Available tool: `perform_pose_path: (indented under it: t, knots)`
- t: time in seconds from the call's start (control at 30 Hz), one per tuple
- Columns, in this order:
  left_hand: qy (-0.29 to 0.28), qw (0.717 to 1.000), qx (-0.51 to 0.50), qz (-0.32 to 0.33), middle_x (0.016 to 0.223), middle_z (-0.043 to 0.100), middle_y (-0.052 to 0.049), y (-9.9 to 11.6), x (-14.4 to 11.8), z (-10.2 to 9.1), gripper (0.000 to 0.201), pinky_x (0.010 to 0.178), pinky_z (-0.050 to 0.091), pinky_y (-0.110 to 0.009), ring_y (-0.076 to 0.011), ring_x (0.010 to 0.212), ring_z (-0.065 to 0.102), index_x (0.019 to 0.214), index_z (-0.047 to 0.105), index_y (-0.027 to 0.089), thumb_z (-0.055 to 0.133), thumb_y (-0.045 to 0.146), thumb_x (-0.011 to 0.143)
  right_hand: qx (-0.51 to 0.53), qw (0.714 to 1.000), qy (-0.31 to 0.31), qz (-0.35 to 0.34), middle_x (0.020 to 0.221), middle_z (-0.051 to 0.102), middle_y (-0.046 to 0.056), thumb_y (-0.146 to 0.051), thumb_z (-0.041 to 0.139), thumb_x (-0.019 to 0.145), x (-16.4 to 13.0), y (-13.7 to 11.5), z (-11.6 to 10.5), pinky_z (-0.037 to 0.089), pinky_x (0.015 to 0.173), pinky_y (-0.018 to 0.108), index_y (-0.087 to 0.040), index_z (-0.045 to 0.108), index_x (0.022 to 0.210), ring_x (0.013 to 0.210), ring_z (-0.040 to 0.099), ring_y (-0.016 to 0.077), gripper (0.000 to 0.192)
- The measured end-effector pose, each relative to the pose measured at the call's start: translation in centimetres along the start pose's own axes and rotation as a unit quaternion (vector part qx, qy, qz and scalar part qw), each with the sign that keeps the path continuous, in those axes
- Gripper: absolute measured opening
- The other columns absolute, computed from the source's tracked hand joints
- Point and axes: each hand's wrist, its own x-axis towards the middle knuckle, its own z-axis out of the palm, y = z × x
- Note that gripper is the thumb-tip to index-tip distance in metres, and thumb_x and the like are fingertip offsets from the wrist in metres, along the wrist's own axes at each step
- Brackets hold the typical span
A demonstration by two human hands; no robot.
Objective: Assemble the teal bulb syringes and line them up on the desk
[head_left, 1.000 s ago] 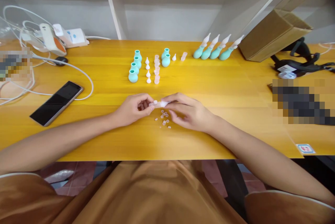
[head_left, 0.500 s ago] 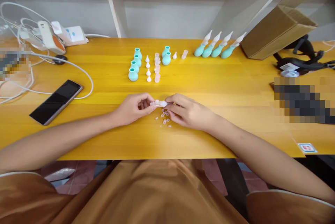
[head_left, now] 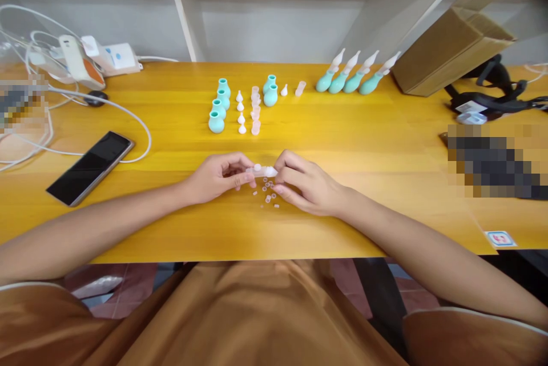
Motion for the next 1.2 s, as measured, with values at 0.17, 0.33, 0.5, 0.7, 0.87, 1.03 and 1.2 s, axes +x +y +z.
perform_pose_path:
  t: [0.17,0.33,0.5,0.7,0.87,1.03,1.2]
  knots:
    - [0.008,1.0,-0.004,-0.004,0.092,0.083,-0.007,-0.09,0.02,0.08,0.041,0.065,0.052,-0.025,-0.0119,0.069,0.067,0.103,0.068,0.017,0.078,0.056,0.098,0.025,0.999,-0.012,0.03,0.102,0.055,0.005,-0.033,0.054,0.115,-0.14,0.05,0.41,0.049,0.074,0.03,-0.021,0.061,0.105,0.08,0.054,0.0164,0.017]
    - [-0.011,0.999,0.035,0.013,0.094,0.084,-0.007,-0.28,-0.12,0.01,0.032,0.069,0.052,-0.025,-0.0125,0.073,0.068,0.108,0.072,0.016,0.077,0.047,0.1,0.045,0.998,-0.051,0.015,0.09,0.052,0.002,-0.034,0.05,0.117,0.0,-0.22,0.6,0.044,0.069,0.027,-0.019,0.066,0.102,0.074,0.051,0.0149,0.027]
    - [-0.027,0.996,0.081,0.011,0.097,0.085,-0.008,-0.31,-0.25,-0.09,0.029,0.07,0.051,-0.026,-0.0151,0.078,0.072,0.11,0.077,0.016,0.078,0.043,0.098,-0.02,0.999,-0.032,-0.037,0.084,0.049,0.001,-0.038,0.051,0.117,-0.11,-0.3,0.64,0.038,0.062,0.026,-0.019,0.07,0.092,0.067,0.045,0.0138,0.036]
    - [-0.031,0.998,0.051,0.004,0.096,0.085,-0.009,-0.17,-0.22,-0.06,0.031,0.072,0.055,-0.027,-0.0157,0.079,0.073,0.11,0.076,0.015,0.079,0.043,0.097,-0.102,0.991,-0.013,-0.09,0.086,0.048,0.003,-0.036,0.052,0.115,-0.21,-0.06,0.52,0.037,0.062,0.028,-0.019,0.067,0.084,0.069,0.042,0.0148,0.039]
    - [-0.034,0.999,0.013,0.001,0.096,0.085,-0.008,-0.2,-0.21,0.01,0.031,0.069,0.055,-0.026,-0.014,0.075,0.071,0.11,0.075,0.016,0.08,0.044,0.097,-0.133,0.985,-0.02,-0.107,0.086,0.048,0.003,-0.038,0.055,0.114,-0.04,-0.07,0.26,0.036,0.061,0.029,-0.019,0.063,0.078,0.069,0.041,0.0151,0.042]
    - [-0.05,0.998,0.038,0.01,0.095,0.085,-0.008,-0.25,-0.3,-0.03,0.029,0.067,0.052,-0.024,-0.0126,0.072,0.069,0.108,0.078,0.015,0.083,0.041,0.095,-0.192,0.97,-0.03,-0.149,0.082,0.047,0.002,-0.04,0.061,0.112,0.25,-0.64,0.13,0.034,0.061,0.032,-0.021,0.054,0.072,0.069,0.04,0.0168,0.044]
    - [-0.075,0.997,0.003,-0.014,0.091,0.085,-0.009,0.15,-0.38,0.09,0.035,0.064,0.054,-0.024,-0.012,0.067,0.067,0.107,0.078,0.015,0.084,0.047,0.095,-0.213,0.958,-0.03,-0.19,0.078,0.045,0.0,-0.036,0.067,0.11,0.47,-0.83,0.02,0.033,0.061,0.034,-0.022,0.05,0.071,0.071,0.042,0.0175,0.045]
